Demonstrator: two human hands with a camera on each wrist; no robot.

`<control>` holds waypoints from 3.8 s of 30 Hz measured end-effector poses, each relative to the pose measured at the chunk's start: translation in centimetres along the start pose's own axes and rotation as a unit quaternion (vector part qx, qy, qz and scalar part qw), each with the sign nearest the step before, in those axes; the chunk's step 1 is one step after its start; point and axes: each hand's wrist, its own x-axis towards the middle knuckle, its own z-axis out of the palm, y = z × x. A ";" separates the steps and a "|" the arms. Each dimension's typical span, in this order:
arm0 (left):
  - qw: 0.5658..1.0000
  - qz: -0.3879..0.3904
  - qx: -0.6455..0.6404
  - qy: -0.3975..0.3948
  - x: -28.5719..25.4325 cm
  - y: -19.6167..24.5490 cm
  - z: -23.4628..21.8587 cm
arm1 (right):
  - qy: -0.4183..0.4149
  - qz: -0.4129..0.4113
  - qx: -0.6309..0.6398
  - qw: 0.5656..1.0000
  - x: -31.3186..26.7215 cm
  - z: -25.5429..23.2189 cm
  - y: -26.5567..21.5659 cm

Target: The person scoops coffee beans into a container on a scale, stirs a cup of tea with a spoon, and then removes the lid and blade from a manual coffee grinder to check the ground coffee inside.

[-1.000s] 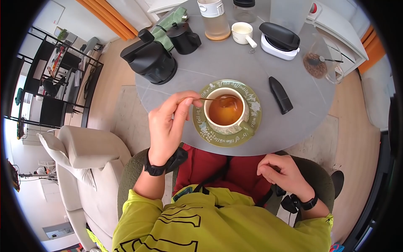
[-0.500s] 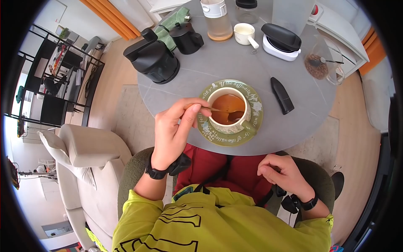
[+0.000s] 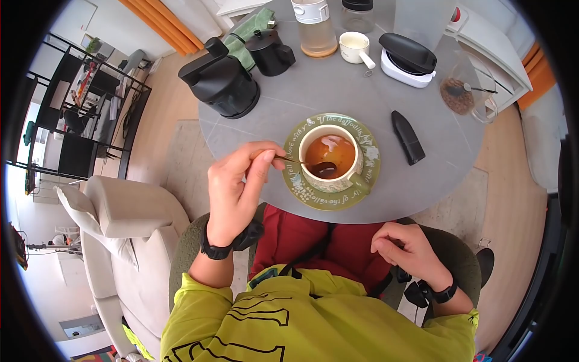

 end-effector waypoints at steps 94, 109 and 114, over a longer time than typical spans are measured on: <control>0.979 -0.066 -0.192 -0.007 -3.0 -5.1 -5.6 | 0.122 0.119 0.034 0.985 7.0 0.9 -4.3; 0.910 -0.215 -0.346 0.083 -1.6 -7.1 -6.8 | 0.212 0.025 0.153 0.965 5.1 1.8 -4.7; 0.904 -0.227 -0.345 0.110 -1.1 -7.1 -7.1 | 0.207 -0.041 0.110 0.971 3.8 2.0 -6.4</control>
